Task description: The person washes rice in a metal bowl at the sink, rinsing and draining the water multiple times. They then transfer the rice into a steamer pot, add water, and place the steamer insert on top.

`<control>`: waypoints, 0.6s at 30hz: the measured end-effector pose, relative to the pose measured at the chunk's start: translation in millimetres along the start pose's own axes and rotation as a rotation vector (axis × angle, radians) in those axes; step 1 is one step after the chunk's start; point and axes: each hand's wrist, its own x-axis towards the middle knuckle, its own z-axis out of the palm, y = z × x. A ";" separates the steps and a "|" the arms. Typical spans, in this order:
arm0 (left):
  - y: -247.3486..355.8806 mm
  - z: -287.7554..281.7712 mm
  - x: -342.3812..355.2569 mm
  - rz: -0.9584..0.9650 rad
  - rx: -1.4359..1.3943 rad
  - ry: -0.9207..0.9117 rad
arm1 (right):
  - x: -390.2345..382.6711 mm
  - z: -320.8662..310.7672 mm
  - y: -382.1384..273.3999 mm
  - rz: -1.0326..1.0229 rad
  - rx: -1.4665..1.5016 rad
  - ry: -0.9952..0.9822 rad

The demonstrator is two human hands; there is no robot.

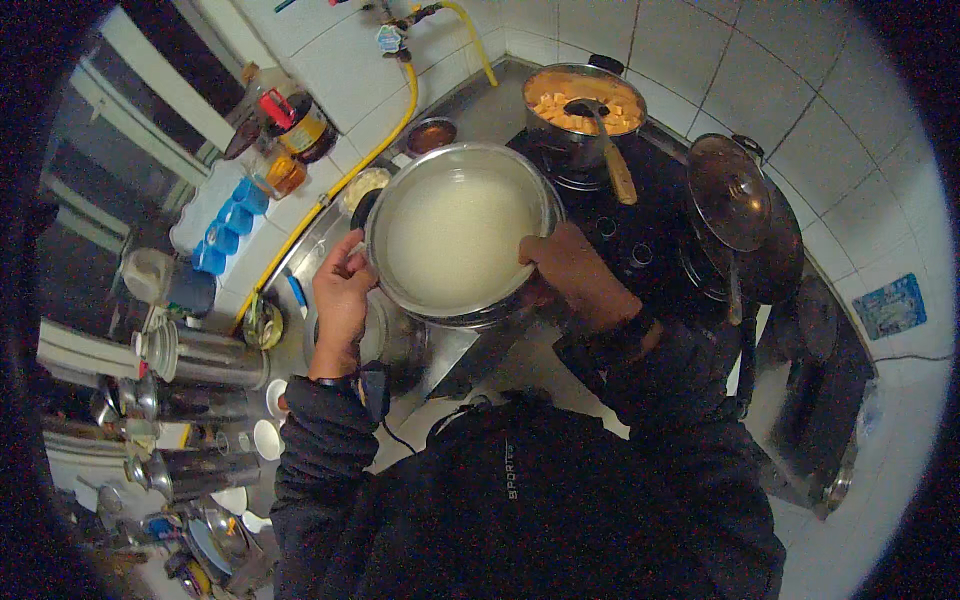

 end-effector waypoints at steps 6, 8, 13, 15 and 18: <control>13.3 -3.3 -22.6 -0.010 0.038 0.027 | -3.9 -7.3 -2.9 0.011 -0.032 -0.014; 15.1 -0.1 -28.7 0.021 -0.021 0.044 | 0.6 -8.6 -3.0 0.052 -0.043 0.001; 9.4 8.7 -34.9 0.028 -0.080 0.064 | 4.4 -14.4 3.6 0.022 -0.101 -0.005; 2.5 13.5 -33.0 0.012 -0.032 0.077 | 5.1 -17.8 6.0 0.011 -0.093 0.003; -10.6 23.6 -28.4 -0.031 -0.069 0.070 | 6.0 -24.4 7.5 -0.011 -0.075 0.008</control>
